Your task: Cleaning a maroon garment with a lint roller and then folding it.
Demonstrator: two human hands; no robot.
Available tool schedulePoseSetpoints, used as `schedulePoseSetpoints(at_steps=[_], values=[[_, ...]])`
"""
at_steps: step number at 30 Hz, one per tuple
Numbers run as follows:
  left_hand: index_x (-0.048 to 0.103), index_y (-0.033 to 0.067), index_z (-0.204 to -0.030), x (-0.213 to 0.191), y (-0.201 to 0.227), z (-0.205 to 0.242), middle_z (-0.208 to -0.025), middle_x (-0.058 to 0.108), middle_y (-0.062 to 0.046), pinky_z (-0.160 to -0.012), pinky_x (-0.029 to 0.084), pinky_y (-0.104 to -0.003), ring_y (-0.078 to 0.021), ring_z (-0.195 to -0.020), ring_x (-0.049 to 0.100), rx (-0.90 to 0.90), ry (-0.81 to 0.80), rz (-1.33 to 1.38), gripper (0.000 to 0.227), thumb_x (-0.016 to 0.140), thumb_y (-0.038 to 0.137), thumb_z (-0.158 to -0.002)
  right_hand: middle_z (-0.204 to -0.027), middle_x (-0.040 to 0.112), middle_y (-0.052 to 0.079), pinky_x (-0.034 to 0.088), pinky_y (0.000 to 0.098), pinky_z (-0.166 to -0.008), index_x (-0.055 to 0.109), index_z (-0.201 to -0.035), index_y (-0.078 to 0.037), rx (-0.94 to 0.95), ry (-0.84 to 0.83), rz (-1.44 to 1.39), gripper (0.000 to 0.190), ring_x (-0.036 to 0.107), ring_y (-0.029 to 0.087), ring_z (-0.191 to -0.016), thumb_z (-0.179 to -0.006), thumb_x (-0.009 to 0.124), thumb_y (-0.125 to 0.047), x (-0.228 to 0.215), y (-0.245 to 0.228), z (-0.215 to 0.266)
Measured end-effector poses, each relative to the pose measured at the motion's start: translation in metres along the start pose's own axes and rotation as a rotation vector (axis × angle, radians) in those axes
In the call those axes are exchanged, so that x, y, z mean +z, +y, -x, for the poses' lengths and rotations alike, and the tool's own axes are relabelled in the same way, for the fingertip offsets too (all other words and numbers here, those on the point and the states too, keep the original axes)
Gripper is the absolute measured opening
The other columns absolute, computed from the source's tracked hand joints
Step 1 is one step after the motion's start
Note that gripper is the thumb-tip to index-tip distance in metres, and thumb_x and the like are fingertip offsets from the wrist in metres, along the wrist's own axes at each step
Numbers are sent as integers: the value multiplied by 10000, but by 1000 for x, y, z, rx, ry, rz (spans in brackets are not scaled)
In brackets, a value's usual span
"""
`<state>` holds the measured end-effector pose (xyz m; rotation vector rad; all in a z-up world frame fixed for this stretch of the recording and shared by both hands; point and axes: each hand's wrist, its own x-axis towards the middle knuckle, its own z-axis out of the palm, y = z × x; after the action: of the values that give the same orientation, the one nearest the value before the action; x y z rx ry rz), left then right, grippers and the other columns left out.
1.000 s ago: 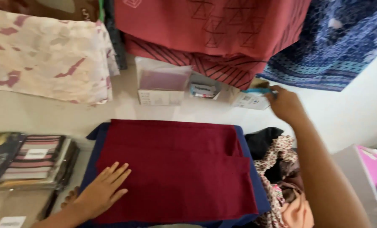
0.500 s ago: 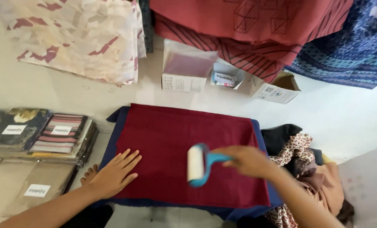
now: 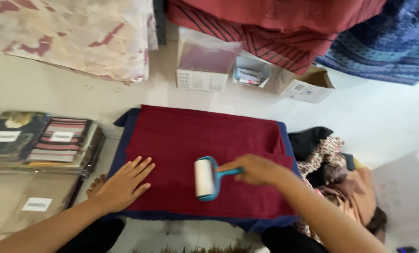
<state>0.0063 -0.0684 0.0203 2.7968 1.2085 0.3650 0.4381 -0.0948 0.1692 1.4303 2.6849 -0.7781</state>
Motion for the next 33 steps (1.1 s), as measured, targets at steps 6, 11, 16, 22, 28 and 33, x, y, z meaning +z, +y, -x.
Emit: schedulePoseSetpoints(at_steps=[6,11,16,22,28,33], values=[[339,148,-1576,17,-10,0,-1656,330,-66,-1206,239,-449,-312,-1534,261,67,117,-64,681,444,499,-1002,-633,603,-83,475,268,-593,768,-1296,-427,429,10,-59,819,458,130,-550,-661,732,88,-29,120,114],[291,175,-1586,6,-8,-4,-1666,280,-26,-1207,220,-425,-271,-1549,199,17,-26,-99,692,362,557,-1013,-670,648,-61,451,272,-568,762,-1291,-518,834,-25,2,851,508,137,-551,-708,649,92,-51,101,162],[598,206,-1358,-6,30,-39,-1491,535,34,-1110,423,-387,-202,-1397,488,-72,78,-119,543,506,533,-934,-636,655,-62,421,277,-512,717,-1311,-556,871,-7,55,813,494,129,-488,-755,622,30,-54,85,178],[577,166,-1367,2,89,-88,-1478,530,-15,-1156,379,-440,-251,-1449,433,106,93,27,520,523,474,-952,-1277,738,-45,524,347,-899,601,-1435,-291,420,369,37,691,705,184,-995,-803,708,-34,-75,63,189],[468,212,-1461,23,100,-127,-1591,422,-18,-1245,315,-486,-256,-1539,323,133,-83,17,595,440,534,-962,-1085,720,83,481,442,-785,555,-1467,-246,318,768,246,547,657,296,-845,-932,666,-203,-99,25,189],[308,318,-1524,133,11,-176,-1664,338,48,-1352,334,-431,-212,-1601,328,15,-260,-588,763,153,747,-912,-941,706,74,509,396,-734,450,-1530,-303,403,1041,262,569,656,246,-762,-1002,642,-212,-101,31,176]])
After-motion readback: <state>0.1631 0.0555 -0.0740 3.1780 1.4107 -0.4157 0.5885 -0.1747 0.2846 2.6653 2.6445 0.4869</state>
